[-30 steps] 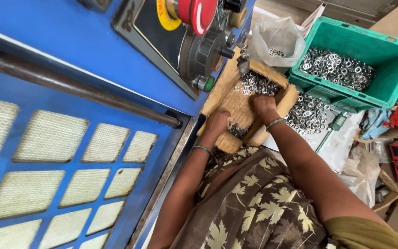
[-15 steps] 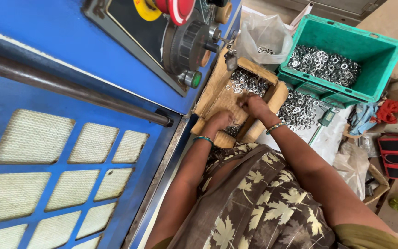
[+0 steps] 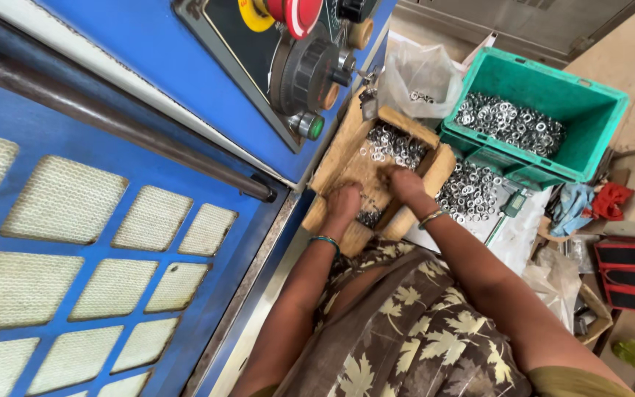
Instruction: The person sorts small metal washers from a cardboard box into a green plastic bin. They repeatedly open and close the door of a blue industrial machine labeled Supercut-6N, placing washers inside and retrieving them.
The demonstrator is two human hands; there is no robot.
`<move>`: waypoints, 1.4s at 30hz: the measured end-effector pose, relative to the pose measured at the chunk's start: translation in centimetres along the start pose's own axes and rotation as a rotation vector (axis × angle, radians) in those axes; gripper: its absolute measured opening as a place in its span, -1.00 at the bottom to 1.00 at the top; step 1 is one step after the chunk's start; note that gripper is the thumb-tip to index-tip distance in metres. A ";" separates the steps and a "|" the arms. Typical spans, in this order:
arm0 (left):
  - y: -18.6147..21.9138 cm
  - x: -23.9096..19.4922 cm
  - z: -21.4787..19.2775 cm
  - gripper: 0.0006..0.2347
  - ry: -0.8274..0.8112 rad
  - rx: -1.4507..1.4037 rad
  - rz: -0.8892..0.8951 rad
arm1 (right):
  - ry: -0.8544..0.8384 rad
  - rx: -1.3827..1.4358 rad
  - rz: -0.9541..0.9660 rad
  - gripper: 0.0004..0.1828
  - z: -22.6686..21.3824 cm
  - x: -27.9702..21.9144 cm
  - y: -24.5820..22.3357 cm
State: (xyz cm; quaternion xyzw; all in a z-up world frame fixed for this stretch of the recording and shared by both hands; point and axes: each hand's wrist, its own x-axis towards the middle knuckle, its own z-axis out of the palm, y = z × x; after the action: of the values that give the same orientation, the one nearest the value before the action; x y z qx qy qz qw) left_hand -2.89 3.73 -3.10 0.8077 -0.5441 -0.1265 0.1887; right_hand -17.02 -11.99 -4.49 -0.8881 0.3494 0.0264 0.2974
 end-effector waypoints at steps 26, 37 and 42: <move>2.1 -0.2 -1.9 -0.73 -0.282 -0.087 -0.115 | 0.102 0.231 -0.271 -0.81 2.3 -3.4 -4.3; 1.2 1.8 -2.1 -0.78 -0.189 -0.724 -0.185 | 0.174 0.615 0.102 -0.78 0.6 -3.4 -4.8; 0.7 3.0 -1.2 -0.81 -0.212 -0.921 -0.269 | 0.214 0.510 0.004 -0.68 0.5 -4.4 -5.5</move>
State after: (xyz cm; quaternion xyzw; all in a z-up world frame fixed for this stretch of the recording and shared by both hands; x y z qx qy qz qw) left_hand -1.83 0.94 -1.68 0.6859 -0.3388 -0.4587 0.4521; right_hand -16.76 -5.88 -0.97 -0.7816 0.3761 -0.1557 0.4726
